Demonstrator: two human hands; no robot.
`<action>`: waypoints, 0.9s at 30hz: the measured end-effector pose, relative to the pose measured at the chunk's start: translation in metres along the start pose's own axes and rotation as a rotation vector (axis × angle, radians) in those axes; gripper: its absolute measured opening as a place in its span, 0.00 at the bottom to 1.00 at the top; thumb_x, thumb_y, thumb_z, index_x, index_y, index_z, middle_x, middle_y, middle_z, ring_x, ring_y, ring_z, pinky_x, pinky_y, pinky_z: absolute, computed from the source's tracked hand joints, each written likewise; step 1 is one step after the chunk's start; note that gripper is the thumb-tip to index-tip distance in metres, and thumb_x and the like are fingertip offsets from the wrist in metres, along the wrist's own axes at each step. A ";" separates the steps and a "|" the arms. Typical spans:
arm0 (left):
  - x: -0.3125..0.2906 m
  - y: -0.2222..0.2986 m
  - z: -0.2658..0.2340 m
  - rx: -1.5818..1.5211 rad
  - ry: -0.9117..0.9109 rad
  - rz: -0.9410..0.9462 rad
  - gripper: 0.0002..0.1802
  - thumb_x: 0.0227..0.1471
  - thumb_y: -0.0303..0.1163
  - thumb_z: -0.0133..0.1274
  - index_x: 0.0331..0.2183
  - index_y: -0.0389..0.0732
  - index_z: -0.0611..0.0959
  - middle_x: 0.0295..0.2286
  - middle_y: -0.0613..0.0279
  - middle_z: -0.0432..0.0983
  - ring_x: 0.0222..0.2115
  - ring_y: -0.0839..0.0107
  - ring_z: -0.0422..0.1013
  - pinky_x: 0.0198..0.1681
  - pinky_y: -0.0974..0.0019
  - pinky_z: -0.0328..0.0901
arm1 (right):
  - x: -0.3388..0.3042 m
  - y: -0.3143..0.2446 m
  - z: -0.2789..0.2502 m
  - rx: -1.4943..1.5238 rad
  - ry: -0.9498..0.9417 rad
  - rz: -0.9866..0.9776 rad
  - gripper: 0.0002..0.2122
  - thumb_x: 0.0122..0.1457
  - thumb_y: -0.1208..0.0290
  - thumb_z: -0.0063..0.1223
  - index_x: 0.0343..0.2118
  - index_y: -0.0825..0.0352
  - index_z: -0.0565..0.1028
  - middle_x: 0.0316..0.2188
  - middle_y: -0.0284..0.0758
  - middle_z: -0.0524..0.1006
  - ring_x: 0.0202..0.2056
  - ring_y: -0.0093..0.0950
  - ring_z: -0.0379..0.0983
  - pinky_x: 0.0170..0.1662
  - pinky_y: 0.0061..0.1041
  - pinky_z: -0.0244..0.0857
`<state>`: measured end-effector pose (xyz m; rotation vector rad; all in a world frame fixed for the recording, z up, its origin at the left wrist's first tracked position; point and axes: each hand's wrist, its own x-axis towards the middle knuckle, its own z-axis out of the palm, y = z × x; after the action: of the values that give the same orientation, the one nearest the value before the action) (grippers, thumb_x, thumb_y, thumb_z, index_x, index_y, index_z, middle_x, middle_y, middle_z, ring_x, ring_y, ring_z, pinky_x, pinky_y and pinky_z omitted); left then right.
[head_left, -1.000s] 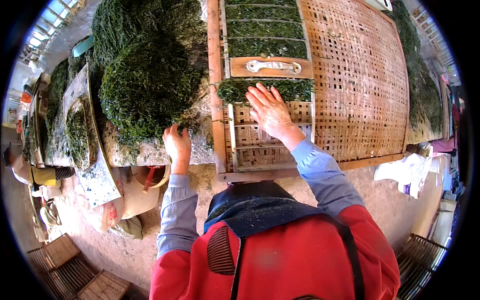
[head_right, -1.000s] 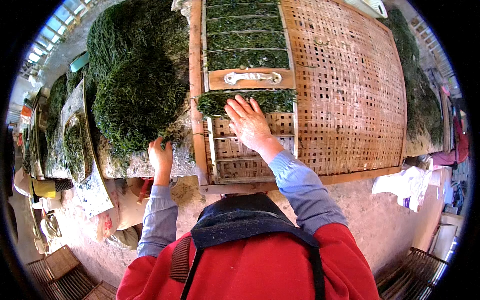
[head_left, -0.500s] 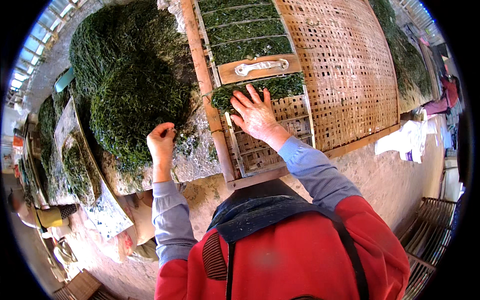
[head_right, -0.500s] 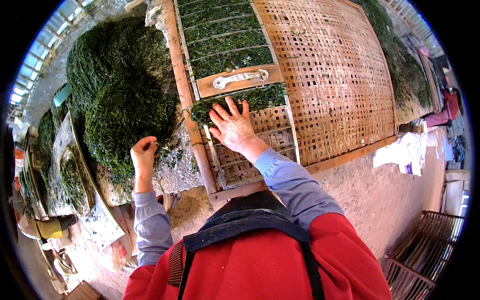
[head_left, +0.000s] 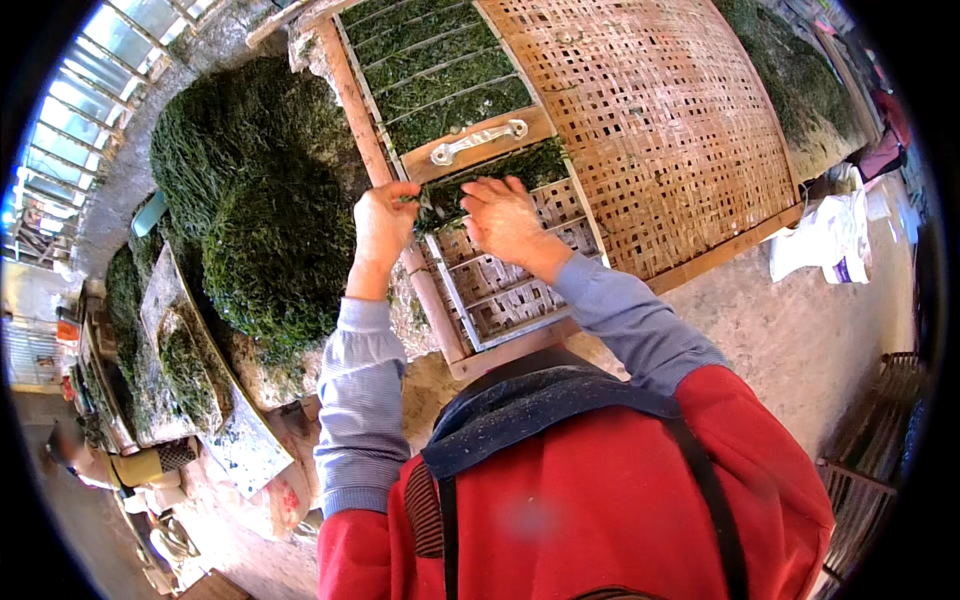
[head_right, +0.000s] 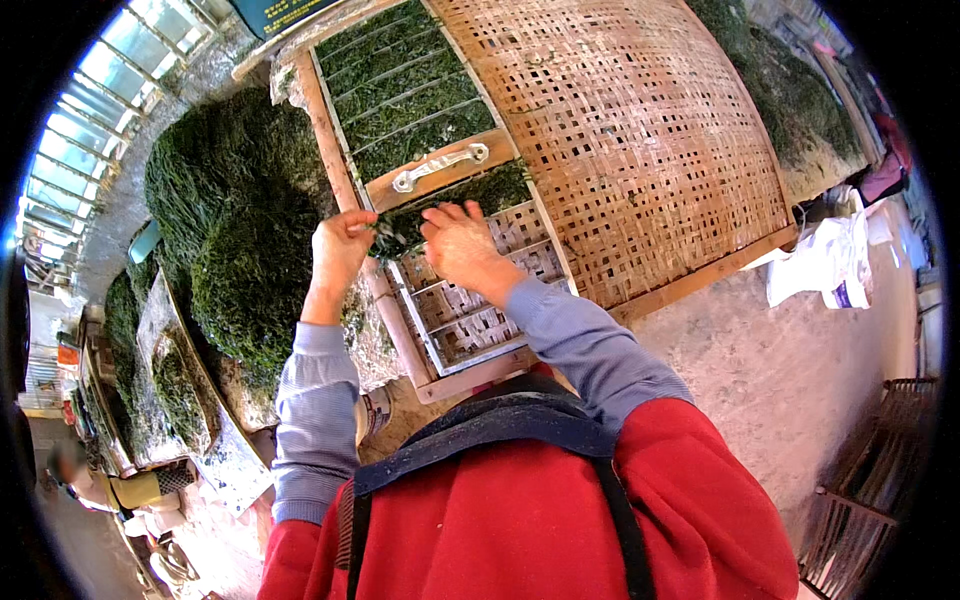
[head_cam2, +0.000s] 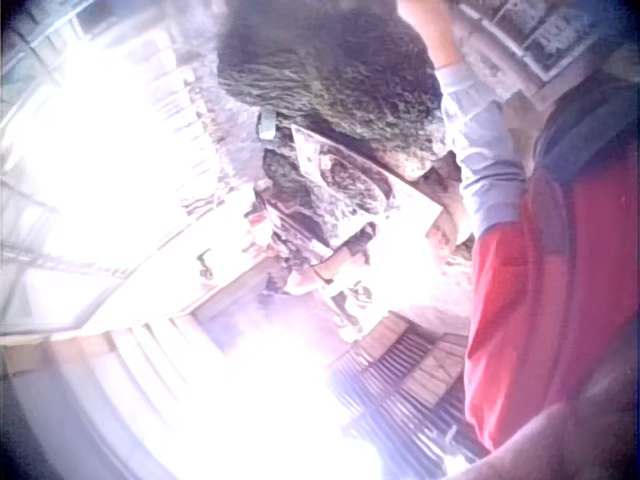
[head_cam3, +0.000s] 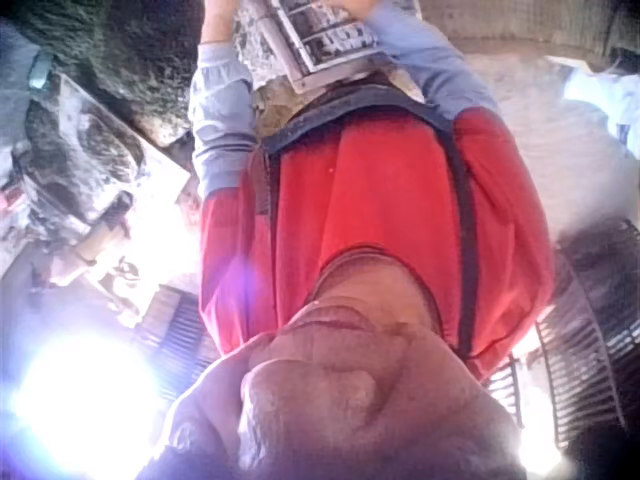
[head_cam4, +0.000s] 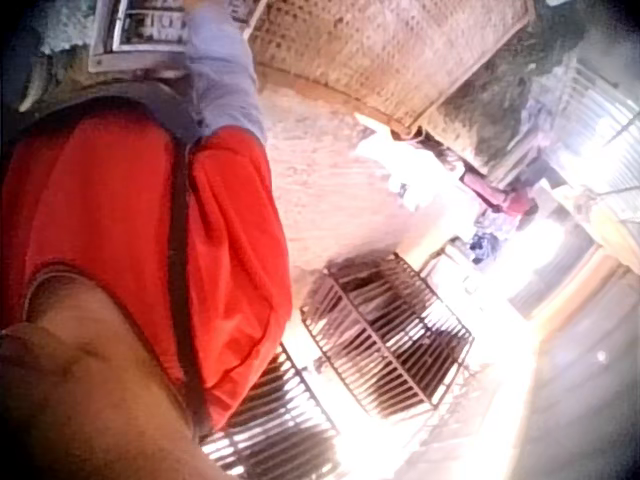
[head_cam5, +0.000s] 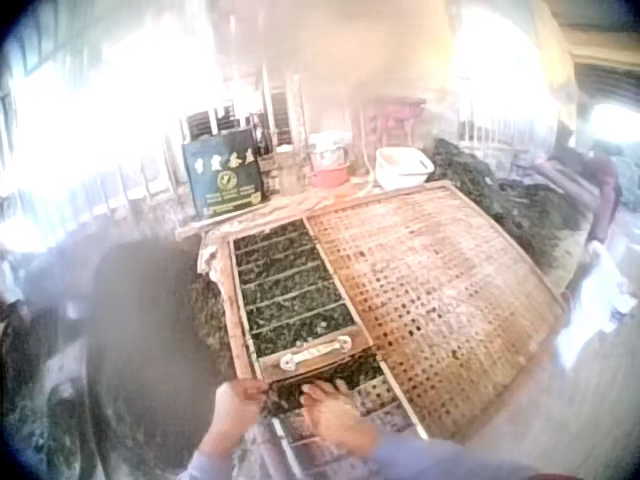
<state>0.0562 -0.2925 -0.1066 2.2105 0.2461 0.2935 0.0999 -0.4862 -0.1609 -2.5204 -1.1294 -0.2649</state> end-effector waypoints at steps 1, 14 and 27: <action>-0.006 -0.006 0.002 0.169 0.055 0.086 0.14 0.39 0.20 0.55 0.34 0.38 0.82 0.26 0.54 0.79 0.22 0.69 0.74 0.28 0.69 0.69 | -0.003 0.004 -0.001 0.005 0.004 0.015 0.13 0.51 0.66 0.48 0.38 0.67 0.73 0.51 0.35 0.66 0.54 0.34 0.58 0.54 0.44 0.51; -0.003 -0.027 0.033 0.465 0.061 0.059 0.12 0.41 0.26 0.49 0.33 0.39 0.79 0.33 0.49 0.75 0.38 0.52 0.71 0.41 0.57 0.65 | 0.008 0.003 0.016 -0.005 -0.292 -0.242 0.26 0.51 0.59 0.53 0.52 0.63 0.65 0.58 0.37 0.59 0.61 0.33 0.48 0.61 0.44 0.40; 0.044 0.066 0.026 -0.365 -0.213 0.101 0.17 0.46 0.16 0.51 0.41 0.34 0.78 0.30 0.60 0.77 0.29 0.77 0.73 0.34 0.75 0.70 | 0.009 0.018 0.038 0.052 -0.119 -0.255 0.16 0.52 0.68 0.46 0.45 0.58 0.71 0.40 0.32 0.71 0.49 0.30 0.64 0.59 0.41 0.44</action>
<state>0.1102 -0.3398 -0.0641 1.8757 -0.0359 0.1420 0.1198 -0.4760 -0.1976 -2.3723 -1.4872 -0.1509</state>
